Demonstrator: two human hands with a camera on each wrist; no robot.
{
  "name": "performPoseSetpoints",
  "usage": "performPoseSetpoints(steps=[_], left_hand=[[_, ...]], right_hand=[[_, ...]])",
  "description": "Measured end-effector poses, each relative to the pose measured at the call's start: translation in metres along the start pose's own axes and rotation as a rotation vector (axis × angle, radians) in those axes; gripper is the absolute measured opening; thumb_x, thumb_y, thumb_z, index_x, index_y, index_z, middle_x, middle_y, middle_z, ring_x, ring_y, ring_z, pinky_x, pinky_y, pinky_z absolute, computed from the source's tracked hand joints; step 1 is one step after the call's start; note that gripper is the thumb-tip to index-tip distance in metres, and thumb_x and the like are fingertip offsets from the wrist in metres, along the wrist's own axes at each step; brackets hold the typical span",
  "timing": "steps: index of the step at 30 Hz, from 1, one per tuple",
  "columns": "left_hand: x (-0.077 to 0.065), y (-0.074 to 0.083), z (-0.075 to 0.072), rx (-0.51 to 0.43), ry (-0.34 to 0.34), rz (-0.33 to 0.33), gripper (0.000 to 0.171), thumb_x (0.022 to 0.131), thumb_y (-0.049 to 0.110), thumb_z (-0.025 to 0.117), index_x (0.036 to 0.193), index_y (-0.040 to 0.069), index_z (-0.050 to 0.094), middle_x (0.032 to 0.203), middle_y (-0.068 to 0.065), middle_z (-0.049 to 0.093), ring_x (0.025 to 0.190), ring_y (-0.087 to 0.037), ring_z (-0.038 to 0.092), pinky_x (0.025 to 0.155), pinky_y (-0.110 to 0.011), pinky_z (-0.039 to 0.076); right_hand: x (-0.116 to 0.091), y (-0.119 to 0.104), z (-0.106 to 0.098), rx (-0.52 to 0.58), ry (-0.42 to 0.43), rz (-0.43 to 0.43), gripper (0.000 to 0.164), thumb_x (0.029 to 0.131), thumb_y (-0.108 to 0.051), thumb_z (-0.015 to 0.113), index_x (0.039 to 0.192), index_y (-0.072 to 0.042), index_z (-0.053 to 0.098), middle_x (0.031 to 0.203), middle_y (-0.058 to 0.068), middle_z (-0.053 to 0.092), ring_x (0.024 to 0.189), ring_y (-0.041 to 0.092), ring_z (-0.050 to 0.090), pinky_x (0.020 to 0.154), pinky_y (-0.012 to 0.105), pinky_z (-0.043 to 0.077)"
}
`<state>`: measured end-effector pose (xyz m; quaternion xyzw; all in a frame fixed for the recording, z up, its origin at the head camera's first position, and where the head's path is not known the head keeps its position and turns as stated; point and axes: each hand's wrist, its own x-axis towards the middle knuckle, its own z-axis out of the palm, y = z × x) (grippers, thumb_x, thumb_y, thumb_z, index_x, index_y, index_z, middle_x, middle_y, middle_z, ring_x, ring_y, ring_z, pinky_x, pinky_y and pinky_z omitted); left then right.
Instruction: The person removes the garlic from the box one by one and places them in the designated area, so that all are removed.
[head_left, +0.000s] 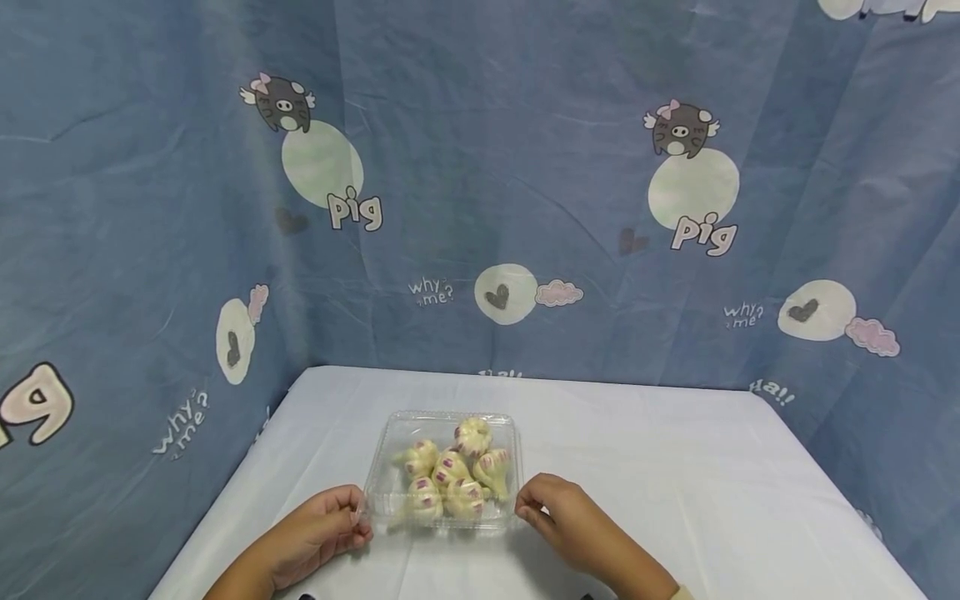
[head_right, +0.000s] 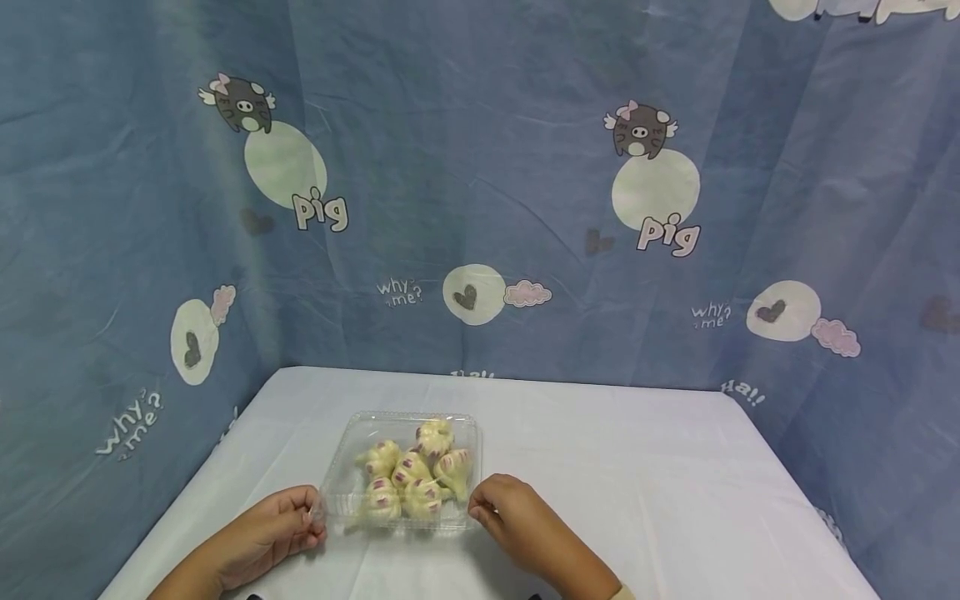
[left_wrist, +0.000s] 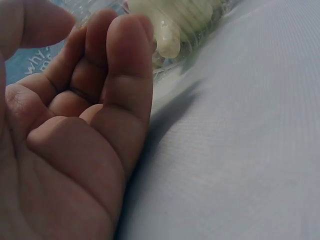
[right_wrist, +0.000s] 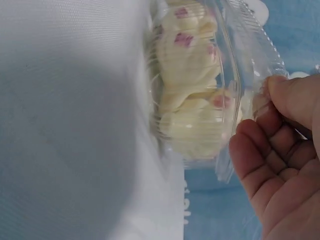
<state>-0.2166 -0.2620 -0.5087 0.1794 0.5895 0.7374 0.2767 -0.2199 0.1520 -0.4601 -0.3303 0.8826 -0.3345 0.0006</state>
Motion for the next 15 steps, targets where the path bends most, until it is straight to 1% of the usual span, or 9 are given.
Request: performPoseSetpoints(steps=[4, 7, 12, 15], left_hand=[[0.0012, -0.0017, -0.0007, 0.013, 0.015, 0.010, 0.018, 0.105, 0.000, 0.047, 0.101, 0.015, 0.055, 0.100, 0.001, 0.065, 0.097, -0.010, 0.069, 0.089, -0.026, 0.059], [0.0028, -0.0021, 0.0000, 0.045, 0.046, 0.008, 0.020, 0.101, -0.005, 0.048, 0.098, 0.014, 0.055, 0.097, 0.002, 0.065, 0.095, -0.010, 0.068, 0.085, -0.024, 0.059], [0.0030, 0.0001, 0.0033, 0.095, 0.099, -0.005, 0.022, 0.096, -0.006, 0.052, 0.093, 0.015, 0.055, 0.092, 0.003, 0.065, 0.089, -0.009, 0.068, 0.079, -0.022, 0.058], [0.0025, 0.0010, 0.0044, 0.111, 0.103, 0.001, 0.021, 0.097, -0.005, 0.053, 0.093, 0.015, 0.055, 0.091, 0.003, 0.063, 0.089, -0.009, 0.067, 0.078, -0.021, 0.057]], right_hand=[[0.0005, -0.0005, 0.0001, 0.010, -0.012, 0.004, 0.006, 0.103, -0.016, 0.066, 0.099, -0.015, 0.070, 0.104, -0.004, 0.070, 0.095, -0.002, 0.060, 0.081, 0.023, 0.056], [0.0005, -0.0006, 0.0000, 0.015, -0.011, 0.005, 0.006, 0.103, -0.016, 0.066, 0.099, -0.015, 0.070, 0.103, -0.004, 0.070, 0.094, -0.002, 0.060, 0.081, 0.024, 0.057], [0.0002, -0.0011, -0.0007, 0.031, -0.001, 0.010, 0.006, 0.102, -0.015, 0.067, 0.099, -0.014, 0.071, 0.102, -0.003, 0.071, 0.093, -0.003, 0.060, 0.081, 0.024, 0.057], [-0.0005, -0.0012, -0.0005, 0.046, 0.018, 0.017, 0.006, 0.103, -0.015, 0.066, 0.100, -0.014, 0.070, 0.102, -0.002, 0.070, 0.095, -0.002, 0.062, 0.082, 0.025, 0.057]])
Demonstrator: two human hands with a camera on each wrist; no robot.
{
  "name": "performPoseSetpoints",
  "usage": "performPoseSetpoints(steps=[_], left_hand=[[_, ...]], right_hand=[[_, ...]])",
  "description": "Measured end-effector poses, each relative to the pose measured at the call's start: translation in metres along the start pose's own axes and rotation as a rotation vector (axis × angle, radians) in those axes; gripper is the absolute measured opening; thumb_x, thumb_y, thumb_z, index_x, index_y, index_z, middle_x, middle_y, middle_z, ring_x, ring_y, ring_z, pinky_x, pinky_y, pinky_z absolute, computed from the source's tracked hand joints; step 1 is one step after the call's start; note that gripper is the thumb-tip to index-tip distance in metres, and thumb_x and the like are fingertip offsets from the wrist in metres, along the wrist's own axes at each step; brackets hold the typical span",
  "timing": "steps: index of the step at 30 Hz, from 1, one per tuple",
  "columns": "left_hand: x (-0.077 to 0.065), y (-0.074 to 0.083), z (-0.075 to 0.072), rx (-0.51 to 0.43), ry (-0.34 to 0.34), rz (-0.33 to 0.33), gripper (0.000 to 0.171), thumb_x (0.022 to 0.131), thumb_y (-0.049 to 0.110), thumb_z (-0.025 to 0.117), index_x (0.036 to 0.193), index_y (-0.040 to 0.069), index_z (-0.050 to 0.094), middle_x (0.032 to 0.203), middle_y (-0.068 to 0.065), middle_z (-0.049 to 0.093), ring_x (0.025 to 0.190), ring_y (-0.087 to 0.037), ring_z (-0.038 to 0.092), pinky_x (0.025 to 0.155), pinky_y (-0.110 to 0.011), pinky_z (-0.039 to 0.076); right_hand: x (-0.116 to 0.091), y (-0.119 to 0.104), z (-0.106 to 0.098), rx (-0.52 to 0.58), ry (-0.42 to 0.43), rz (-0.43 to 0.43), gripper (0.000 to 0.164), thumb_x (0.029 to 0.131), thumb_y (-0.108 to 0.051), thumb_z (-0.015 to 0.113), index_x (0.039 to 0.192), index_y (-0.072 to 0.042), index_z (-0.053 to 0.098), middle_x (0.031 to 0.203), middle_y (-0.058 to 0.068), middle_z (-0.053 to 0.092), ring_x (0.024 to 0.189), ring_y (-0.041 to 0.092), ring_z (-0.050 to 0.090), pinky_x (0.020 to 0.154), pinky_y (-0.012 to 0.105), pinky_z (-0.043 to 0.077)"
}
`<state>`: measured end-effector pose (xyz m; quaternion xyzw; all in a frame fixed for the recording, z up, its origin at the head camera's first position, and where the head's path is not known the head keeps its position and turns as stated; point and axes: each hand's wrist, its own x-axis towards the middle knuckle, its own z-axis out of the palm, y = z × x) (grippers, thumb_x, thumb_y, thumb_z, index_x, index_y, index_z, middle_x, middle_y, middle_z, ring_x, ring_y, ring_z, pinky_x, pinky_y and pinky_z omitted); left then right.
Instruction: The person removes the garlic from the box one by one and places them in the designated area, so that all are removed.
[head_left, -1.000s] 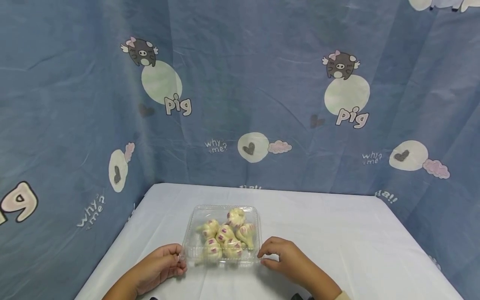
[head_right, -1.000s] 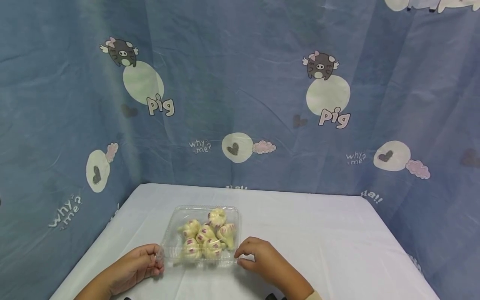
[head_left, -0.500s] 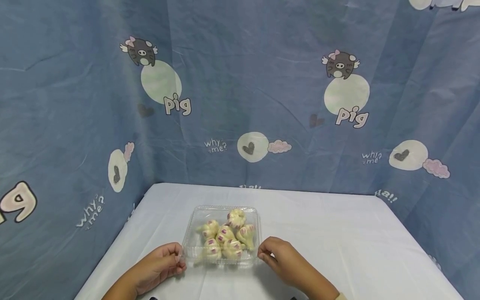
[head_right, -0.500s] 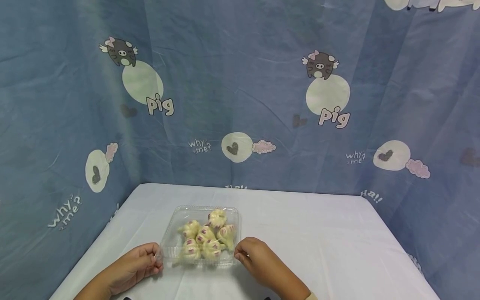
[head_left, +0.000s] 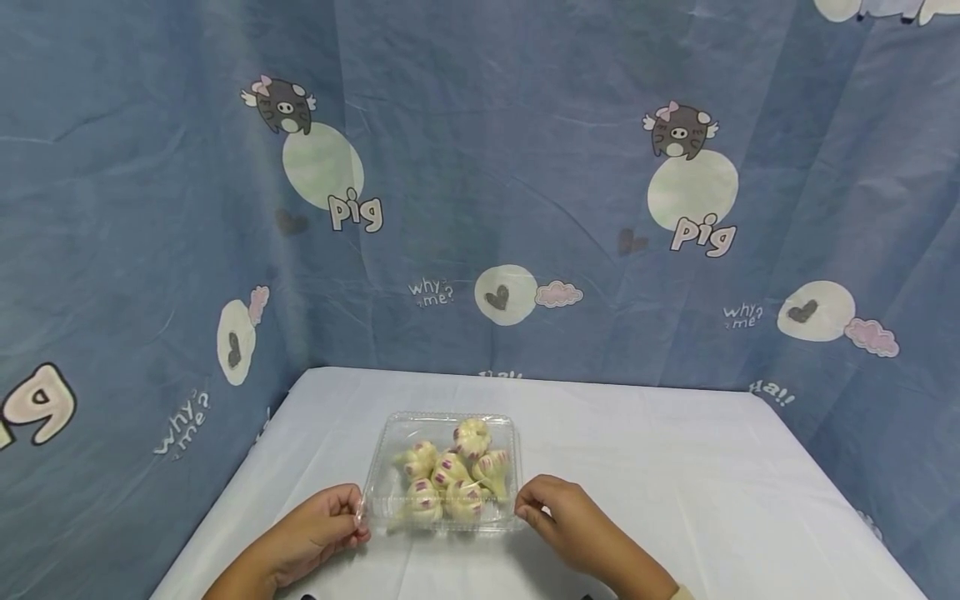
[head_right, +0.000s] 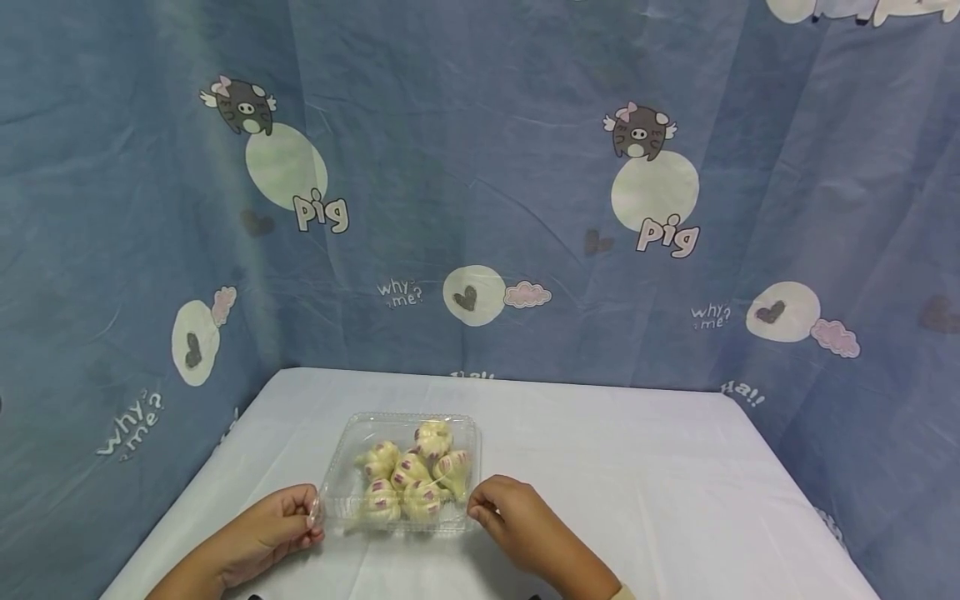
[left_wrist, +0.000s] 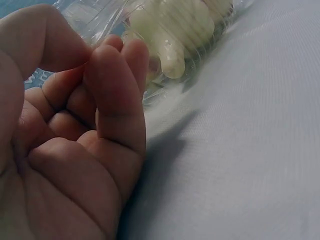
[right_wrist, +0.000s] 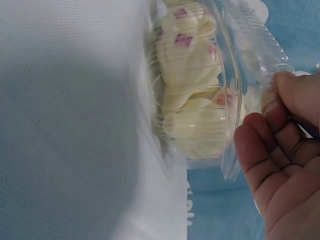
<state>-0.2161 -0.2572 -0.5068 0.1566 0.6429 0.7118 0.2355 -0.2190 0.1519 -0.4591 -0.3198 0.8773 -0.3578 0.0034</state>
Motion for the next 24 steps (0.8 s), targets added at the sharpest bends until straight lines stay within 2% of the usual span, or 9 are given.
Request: performPoseSetpoints(steps=[6, 11, 13, 15, 18, 20, 22, 24], left_hand=[[0.000, 0.000, -0.002, 0.028, -0.021, -0.021, 0.019, 0.099, -0.003, 0.054, 0.092, 0.015, 0.052, 0.092, 0.002, 0.062, 0.088, -0.010, 0.066, 0.077, -0.023, 0.057], [0.000, 0.001, -0.005, 0.007, -0.006, -0.083, 0.015, 0.101, 0.002, 0.047, 0.093, 0.015, 0.050, 0.090, 0.000, 0.061, 0.088, -0.015, 0.065, 0.078, -0.027, 0.057], [0.000, 0.001, -0.006, 0.003, 0.048, -0.113, 0.009, 0.104, 0.009, 0.046, 0.098, 0.013, 0.051, 0.091, -0.002, 0.059, 0.089, -0.017, 0.067, 0.079, -0.030, 0.058], [0.001, 0.001, -0.005, 0.008, 0.138, -0.128, 0.010, 0.108, 0.017, 0.045, 0.110, 0.010, 0.052, 0.098, -0.004, 0.059, 0.090, -0.020, 0.068, 0.082, -0.034, 0.060], [0.006, 0.000, -0.001, 0.052, 0.297, -0.100, 0.032, 0.110, 0.023, 0.050, 0.135, 0.003, 0.045, 0.123, -0.014, 0.058, 0.099, -0.022, 0.068, 0.085, -0.038, 0.062], [0.010, 0.000, 0.004, 0.094, 0.382, -0.069, 0.050, 0.108, 0.024, 0.057, 0.148, 0.002, 0.038, 0.144, -0.019, 0.049, 0.111, -0.025, 0.065, 0.087, -0.040, 0.061], [0.013, 0.001, 0.007, 0.135, 0.409, -0.044, 0.063, 0.105, 0.023, 0.063, 0.157, 0.006, 0.032, 0.161, -0.022, 0.034, 0.126, -0.030, 0.060, 0.089, -0.040, 0.061], [0.015, 0.002, 0.010, 0.162, 0.392, -0.028, 0.072, 0.103, 0.024, 0.067, 0.162, 0.009, 0.028, 0.169, -0.022, 0.022, 0.136, -0.035, 0.052, 0.091, -0.039, 0.060]], right_hand=[[-0.001, -0.001, 0.000, 0.019, 0.026, 0.008, 0.007, 0.103, -0.018, 0.065, 0.100, -0.013, 0.069, 0.100, -0.001, 0.069, 0.095, 0.000, 0.062, 0.082, 0.026, 0.057], [0.000, 0.000, 0.001, 0.008, -0.001, -0.022, 0.011, 0.105, -0.023, 0.063, 0.099, -0.015, 0.067, 0.102, -0.003, 0.067, 0.094, -0.002, 0.058, 0.083, 0.023, 0.055], [-0.001, 0.000, 0.000, 0.006, 0.001, -0.048, 0.013, 0.106, -0.027, 0.061, 0.099, -0.017, 0.065, 0.103, -0.005, 0.066, 0.095, -0.001, 0.057, 0.085, 0.024, 0.055], [-0.001, 0.000, 0.000, 0.001, 0.007, -0.072, 0.014, 0.107, -0.032, 0.058, 0.099, -0.021, 0.063, 0.103, -0.008, 0.064, 0.097, -0.001, 0.057, 0.087, 0.024, 0.055], [-0.001, 0.000, 0.001, 0.005, 0.032, -0.109, 0.013, 0.108, -0.036, 0.055, 0.100, -0.026, 0.059, 0.106, -0.008, 0.062, 0.101, 0.002, 0.057, 0.089, 0.024, 0.055], [-0.001, 0.000, 0.002, 0.010, 0.053, -0.128, 0.011, 0.108, -0.036, 0.055, 0.101, -0.028, 0.059, 0.110, -0.008, 0.060, 0.105, 0.003, 0.056, 0.090, 0.024, 0.056], [-0.001, 0.000, 0.003, 0.016, 0.086, -0.145, 0.009, 0.108, -0.033, 0.057, 0.102, -0.028, 0.060, 0.114, -0.007, 0.057, 0.107, 0.005, 0.054, 0.090, 0.025, 0.056], [-0.001, 0.000, 0.004, 0.013, 0.129, -0.155, 0.007, 0.107, -0.029, 0.060, 0.101, -0.029, 0.061, 0.117, -0.009, 0.054, 0.109, 0.006, 0.052, 0.090, 0.026, 0.056]])
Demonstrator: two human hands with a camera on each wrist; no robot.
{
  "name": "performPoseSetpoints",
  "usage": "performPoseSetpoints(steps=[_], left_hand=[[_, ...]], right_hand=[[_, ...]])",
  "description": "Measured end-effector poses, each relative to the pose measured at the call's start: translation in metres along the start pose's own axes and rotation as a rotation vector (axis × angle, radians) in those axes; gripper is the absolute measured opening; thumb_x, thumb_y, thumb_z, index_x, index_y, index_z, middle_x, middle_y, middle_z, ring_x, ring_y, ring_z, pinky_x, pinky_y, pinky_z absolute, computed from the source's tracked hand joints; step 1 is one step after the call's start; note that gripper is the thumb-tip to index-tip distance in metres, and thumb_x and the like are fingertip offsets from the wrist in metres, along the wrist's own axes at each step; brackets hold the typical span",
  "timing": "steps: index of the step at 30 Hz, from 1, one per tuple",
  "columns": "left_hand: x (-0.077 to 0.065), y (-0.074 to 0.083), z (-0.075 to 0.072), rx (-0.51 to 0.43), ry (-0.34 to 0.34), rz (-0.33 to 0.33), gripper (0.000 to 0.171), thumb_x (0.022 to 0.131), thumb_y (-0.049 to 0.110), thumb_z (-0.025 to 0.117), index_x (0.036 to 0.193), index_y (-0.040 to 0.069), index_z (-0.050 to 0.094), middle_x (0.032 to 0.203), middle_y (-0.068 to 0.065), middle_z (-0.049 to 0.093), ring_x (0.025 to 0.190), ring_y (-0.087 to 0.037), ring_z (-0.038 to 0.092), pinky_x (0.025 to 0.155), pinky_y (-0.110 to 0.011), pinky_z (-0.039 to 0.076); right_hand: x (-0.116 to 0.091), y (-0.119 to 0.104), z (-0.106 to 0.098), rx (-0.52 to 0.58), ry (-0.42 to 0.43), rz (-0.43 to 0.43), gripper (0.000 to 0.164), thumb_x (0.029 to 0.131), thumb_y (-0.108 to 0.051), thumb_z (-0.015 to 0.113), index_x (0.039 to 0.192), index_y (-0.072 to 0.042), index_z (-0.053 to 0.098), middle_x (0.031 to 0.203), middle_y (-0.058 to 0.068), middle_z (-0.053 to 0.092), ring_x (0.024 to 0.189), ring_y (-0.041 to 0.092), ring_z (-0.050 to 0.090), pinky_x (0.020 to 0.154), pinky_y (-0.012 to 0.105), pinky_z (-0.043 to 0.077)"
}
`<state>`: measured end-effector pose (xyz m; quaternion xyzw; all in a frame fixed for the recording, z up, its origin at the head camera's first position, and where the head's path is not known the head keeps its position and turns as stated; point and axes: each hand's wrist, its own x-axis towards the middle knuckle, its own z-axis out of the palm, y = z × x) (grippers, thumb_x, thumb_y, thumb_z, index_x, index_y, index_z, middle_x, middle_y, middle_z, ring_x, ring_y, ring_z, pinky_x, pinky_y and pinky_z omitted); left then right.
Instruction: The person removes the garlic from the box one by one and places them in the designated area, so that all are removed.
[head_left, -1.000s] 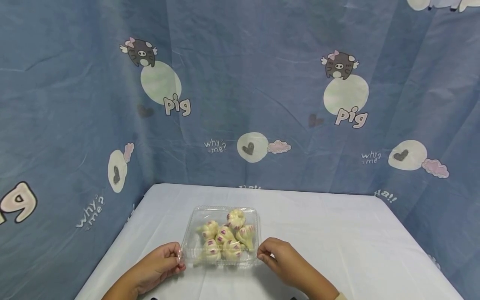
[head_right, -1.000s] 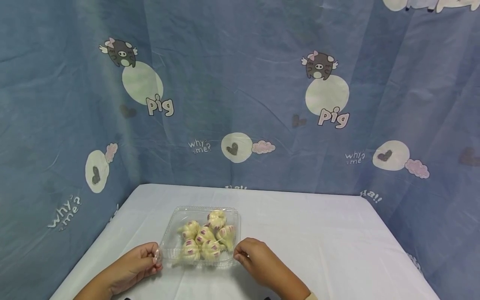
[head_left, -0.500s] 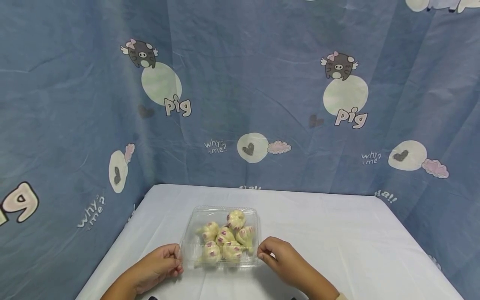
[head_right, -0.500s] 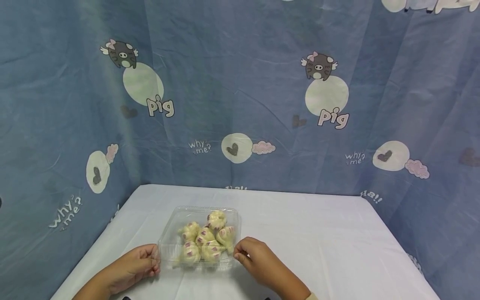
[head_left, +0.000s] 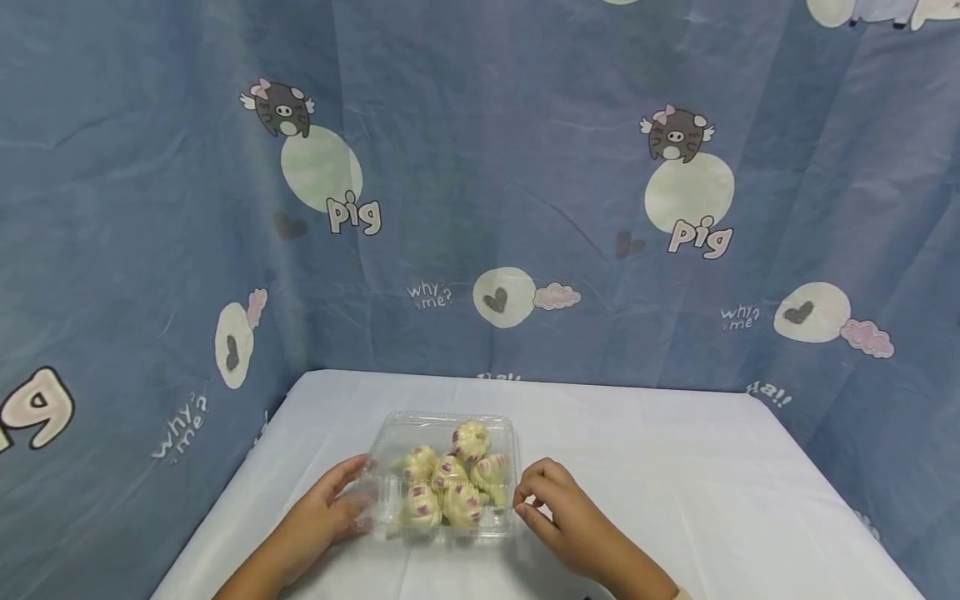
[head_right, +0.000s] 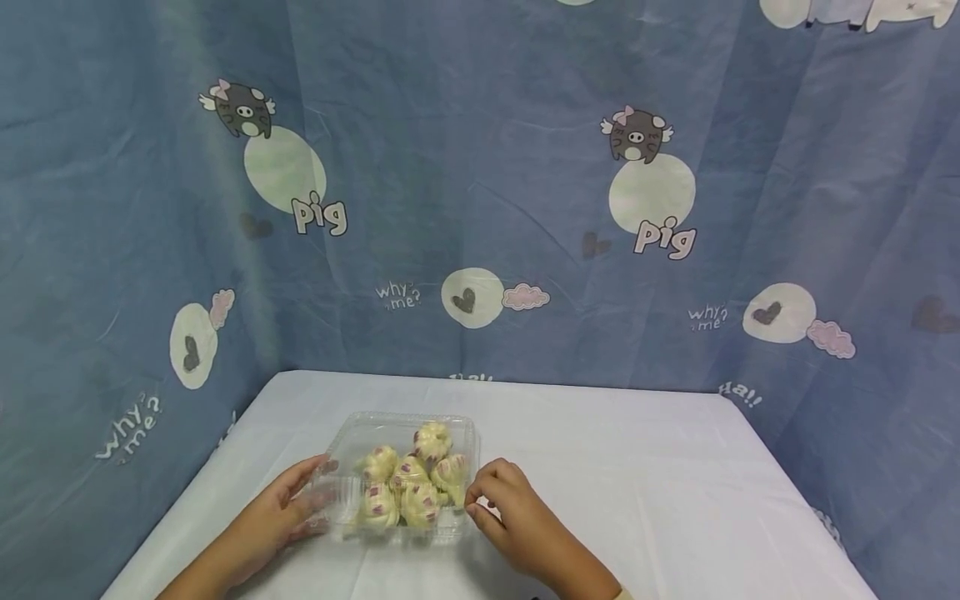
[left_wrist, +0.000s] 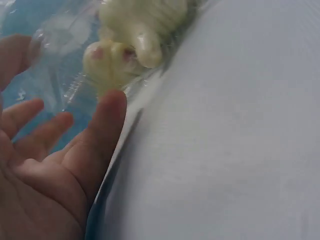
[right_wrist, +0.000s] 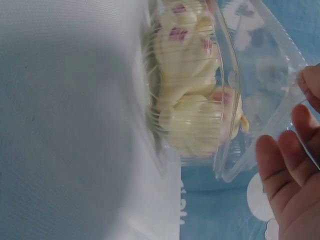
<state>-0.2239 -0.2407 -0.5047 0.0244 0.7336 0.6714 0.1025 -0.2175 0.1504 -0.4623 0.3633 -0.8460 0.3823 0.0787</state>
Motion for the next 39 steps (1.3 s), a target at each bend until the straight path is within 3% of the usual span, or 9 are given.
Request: performPoseSetpoints(steps=[3, 8, 13, 17, 24, 29, 32, 36, 39], left_hand=[[-0.001, 0.001, 0.002, 0.024, -0.063, 0.029, 0.079, 0.103, 0.021, 0.066, 0.166, 0.006, 0.020, 0.173, -0.021, 0.012, 0.141, -0.033, 0.048, 0.093, -0.036, 0.060], [-0.003, 0.001, 0.000, 0.042, -0.090, 0.080, 0.078, 0.103, 0.018, 0.067, 0.164, -0.001, 0.023, 0.172, -0.021, 0.016, 0.138, -0.030, 0.052, 0.094, -0.027, 0.058], [-0.002, -0.002, -0.002, 0.048, -0.145, 0.136, 0.077, 0.104, 0.018, 0.065, 0.163, -0.005, 0.021, 0.172, -0.025, 0.013, 0.148, -0.049, 0.036, 0.101, -0.023, 0.053], [-0.001, -0.003, -0.002, 0.045, -0.152, 0.123, 0.078, 0.104, 0.019, 0.065, 0.165, -0.001, 0.020, 0.173, -0.021, 0.013, 0.150, -0.049, 0.034, 0.101, -0.022, 0.051], [0.000, -0.004, 0.000, 0.039, -0.137, 0.116, 0.077, 0.104, 0.019, 0.065, 0.165, -0.001, 0.022, 0.173, -0.020, 0.013, 0.150, -0.050, 0.033, 0.100, -0.021, 0.050], [-0.001, -0.005, -0.001, 0.025, -0.135, 0.113, 0.077, 0.105, 0.019, 0.064, 0.165, 0.000, 0.021, 0.173, -0.019, 0.012, 0.150, -0.050, 0.032, 0.101, -0.021, 0.049], [-0.002, -0.004, -0.001, 0.018, -0.140, 0.110, 0.077, 0.105, 0.020, 0.063, 0.166, 0.000, 0.020, 0.173, -0.019, 0.011, 0.151, -0.049, 0.031, 0.101, -0.021, 0.049], [-0.002, -0.004, -0.001, 0.013, -0.152, 0.109, 0.077, 0.106, 0.020, 0.062, 0.166, -0.001, 0.018, 0.173, -0.020, 0.009, 0.151, -0.050, 0.029, 0.102, -0.020, 0.049], [-0.002, -0.004, -0.001, 0.007, -0.153, 0.106, 0.078, 0.106, 0.021, 0.062, 0.166, 0.000, 0.018, 0.174, -0.020, 0.008, 0.152, -0.050, 0.028, 0.103, -0.021, 0.049]], right_hand=[[0.000, -0.001, 0.001, -0.012, 0.071, -0.004, 0.013, 0.105, -0.022, 0.064, 0.100, -0.033, 0.061, 0.118, -0.014, 0.053, 0.111, 0.008, 0.050, 0.090, 0.030, 0.054], [0.003, 0.000, 0.003, 0.024, 0.157, 0.018, 0.018, 0.104, -0.019, 0.065, 0.101, -0.036, 0.060, 0.121, -0.016, 0.055, 0.117, 0.014, 0.054, 0.095, 0.039, 0.051], [0.011, 0.008, 0.002, 0.142, 0.234, -0.033, 0.014, 0.104, -0.009, 0.060, 0.110, -0.021, 0.063, 0.124, -0.002, 0.059, 0.121, 0.026, 0.059, 0.110, 0.036, 0.050], [0.020, 0.017, -0.001, 0.277, 0.255, -0.068, 0.021, 0.105, -0.002, 0.051, 0.122, -0.008, 0.063, 0.128, 0.014, 0.058, 0.127, 0.028, 0.057, 0.119, 0.030, 0.040], [0.030, 0.031, -0.005, 0.425, 0.195, -0.092, 0.044, 0.115, -0.012, 0.023, 0.146, 0.009, 0.045, 0.148, 0.034, 0.046, 0.149, 0.021, 0.043, 0.123, 0.027, 0.031], [0.038, 0.041, -0.005, 0.552, 0.108, -0.075, 0.067, 0.115, -0.042, 0.012, 0.161, 0.007, 0.023, 0.165, 0.035, 0.022, 0.158, 0.042, 0.020, 0.124, 0.021, 0.025], [0.044, 0.046, -0.005, 0.599, 0.066, -0.041, 0.074, 0.113, -0.050, 0.010, 0.165, 0.003, 0.012, 0.170, 0.031, 0.011, 0.158, 0.050, 0.009, 0.128, 0.037, 0.021], [0.051, 0.054, -0.005, 0.695, -0.005, -0.010, 0.074, 0.110, -0.056, 0.003, 0.169, -0.010, 0.002, 0.174, 0.022, -0.001, 0.160, 0.045, -0.004, 0.125, 0.065, 0.005], [0.057, 0.060, -0.006, 0.776, -0.049, -0.002, 0.072, 0.109, -0.056, -0.001, 0.169, -0.017, -0.004, 0.175, 0.016, -0.008, 0.161, 0.041, -0.012, 0.124, 0.070, -0.001]])
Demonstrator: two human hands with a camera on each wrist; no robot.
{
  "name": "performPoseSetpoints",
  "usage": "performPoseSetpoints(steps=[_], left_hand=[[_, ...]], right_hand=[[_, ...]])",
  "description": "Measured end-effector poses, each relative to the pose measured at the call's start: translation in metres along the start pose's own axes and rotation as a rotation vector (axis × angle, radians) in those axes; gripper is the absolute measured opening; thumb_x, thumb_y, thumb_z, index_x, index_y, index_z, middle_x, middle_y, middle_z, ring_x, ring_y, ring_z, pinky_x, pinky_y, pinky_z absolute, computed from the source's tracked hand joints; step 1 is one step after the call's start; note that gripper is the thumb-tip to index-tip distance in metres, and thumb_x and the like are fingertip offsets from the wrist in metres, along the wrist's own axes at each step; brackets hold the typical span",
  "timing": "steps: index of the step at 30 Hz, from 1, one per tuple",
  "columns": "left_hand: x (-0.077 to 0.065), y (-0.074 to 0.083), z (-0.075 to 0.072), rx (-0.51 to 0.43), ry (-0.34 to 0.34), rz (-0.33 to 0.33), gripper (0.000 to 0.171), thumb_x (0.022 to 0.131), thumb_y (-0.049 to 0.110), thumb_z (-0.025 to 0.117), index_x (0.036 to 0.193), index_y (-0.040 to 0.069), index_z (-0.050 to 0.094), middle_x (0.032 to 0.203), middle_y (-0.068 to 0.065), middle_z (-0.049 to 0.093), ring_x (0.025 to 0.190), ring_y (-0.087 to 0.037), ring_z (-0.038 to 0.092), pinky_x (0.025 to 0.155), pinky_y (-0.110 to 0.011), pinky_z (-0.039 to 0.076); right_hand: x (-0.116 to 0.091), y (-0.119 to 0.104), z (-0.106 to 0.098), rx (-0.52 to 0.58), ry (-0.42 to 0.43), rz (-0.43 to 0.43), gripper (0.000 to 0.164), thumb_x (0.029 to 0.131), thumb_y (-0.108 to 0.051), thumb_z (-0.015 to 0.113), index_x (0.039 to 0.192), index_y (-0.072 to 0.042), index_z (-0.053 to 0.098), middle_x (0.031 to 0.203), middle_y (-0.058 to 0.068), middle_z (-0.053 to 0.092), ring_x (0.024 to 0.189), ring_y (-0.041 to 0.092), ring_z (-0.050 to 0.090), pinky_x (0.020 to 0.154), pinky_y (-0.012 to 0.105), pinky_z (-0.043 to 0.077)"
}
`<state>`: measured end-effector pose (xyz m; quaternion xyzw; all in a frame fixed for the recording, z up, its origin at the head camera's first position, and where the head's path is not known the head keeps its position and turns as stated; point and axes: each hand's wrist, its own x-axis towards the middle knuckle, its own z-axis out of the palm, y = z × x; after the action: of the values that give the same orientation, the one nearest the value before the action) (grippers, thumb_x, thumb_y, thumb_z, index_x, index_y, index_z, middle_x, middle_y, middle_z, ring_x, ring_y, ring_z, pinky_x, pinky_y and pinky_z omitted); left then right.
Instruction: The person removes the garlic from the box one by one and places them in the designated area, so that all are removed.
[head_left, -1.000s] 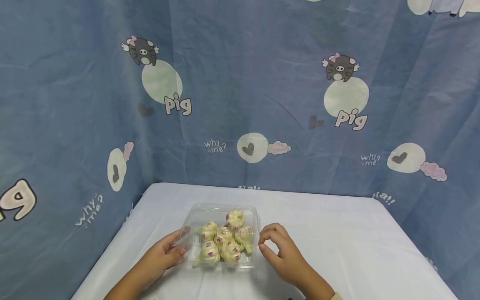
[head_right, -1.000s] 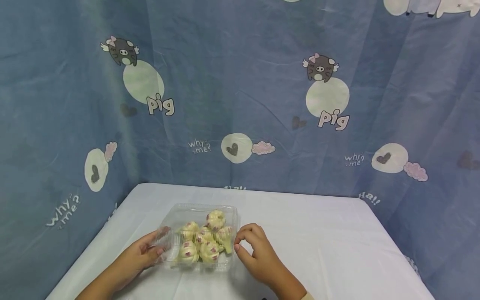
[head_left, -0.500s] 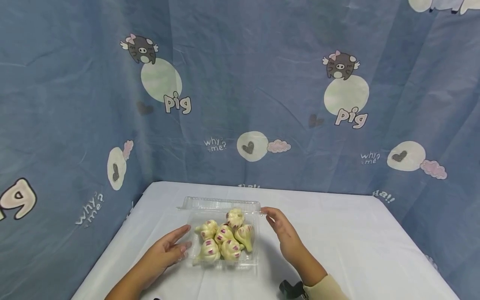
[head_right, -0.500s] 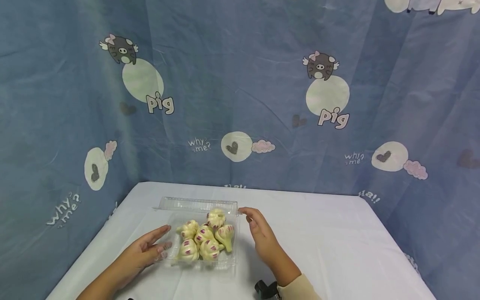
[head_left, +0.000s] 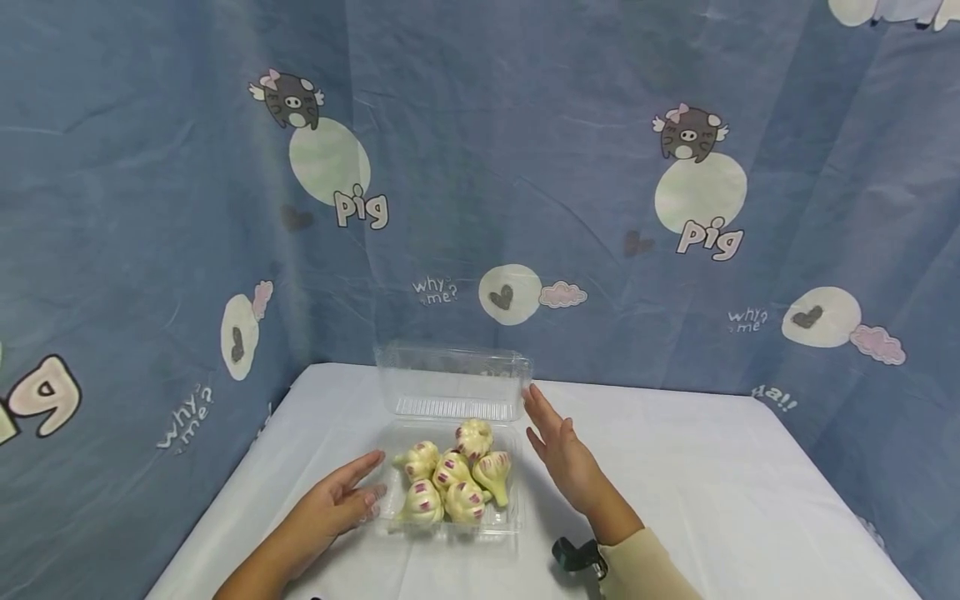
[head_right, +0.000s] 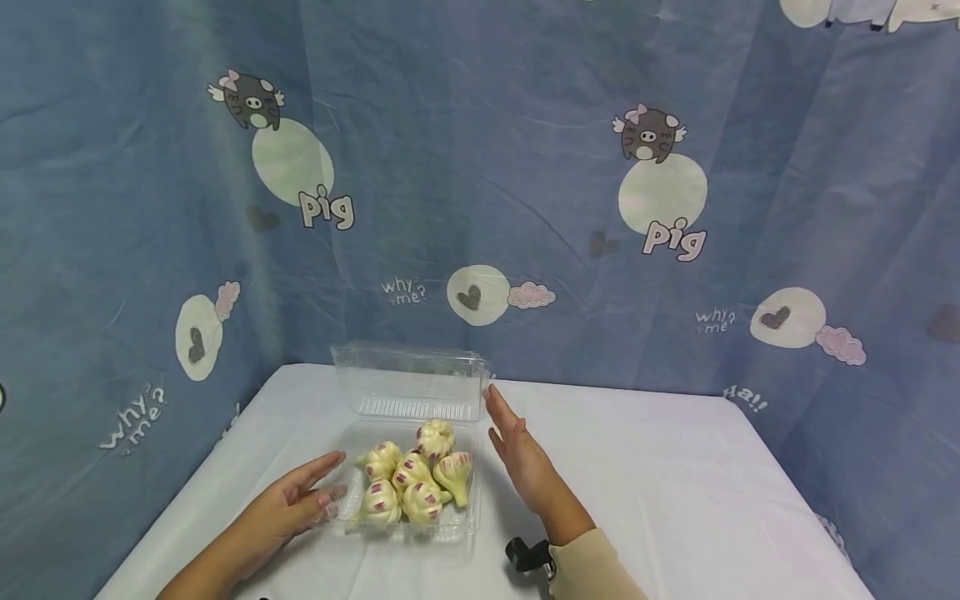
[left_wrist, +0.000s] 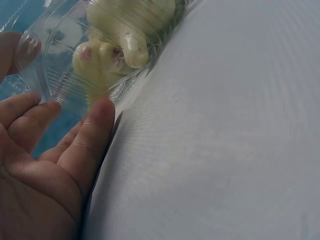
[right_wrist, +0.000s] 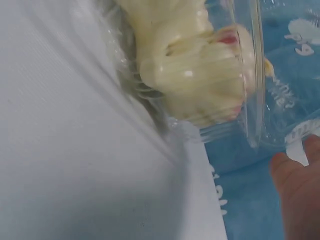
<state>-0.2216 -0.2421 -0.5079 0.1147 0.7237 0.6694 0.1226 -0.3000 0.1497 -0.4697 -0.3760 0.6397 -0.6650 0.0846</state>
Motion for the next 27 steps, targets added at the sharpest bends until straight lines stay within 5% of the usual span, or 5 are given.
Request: performPoseSetpoints(steps=[8, 27], left_hand=[[0.002, 0.000, 0.001, 0.002, 0.018, -0.009, 0.078, 0.105, 0.021, 0.064, 0.166, 0.002, 0.020, 0.174, -0.017, 0.010, 0.152, -0.048, 0.030, 0.104, -0.022, 0.050], [-0.002, 0.003, 0.004, 0.032, 0.027, -0.014, 0.078, 0.104, 0.022, 0.065, 0.166, 0.003, 0.021, 0.174, -0.018, 0.012, 0.151, -0.049, 0.032, 0.105, -0.026, 0.052]], right_hand=[[0.010, 0.009, -0.006, 0.077, -0.015, 0.030, 0.072, 0.109, -0.055, -0.003, 0.168, -0.014, -0.010, 0.175, 0.011, -0.015, 0.160, 0.038, -0.020, 0.125, 0.068, -0.004], [0.016, 0.037, -0.005, 0.180, 0.069, 0.231, 0.068, 0.112, -0.042, -0.002, 0.165, 0.001, -0.009, 0.174, 0.015, -0.017, 0.161, 0.037, -0.012, 0.129, 0.053, 0.006]])
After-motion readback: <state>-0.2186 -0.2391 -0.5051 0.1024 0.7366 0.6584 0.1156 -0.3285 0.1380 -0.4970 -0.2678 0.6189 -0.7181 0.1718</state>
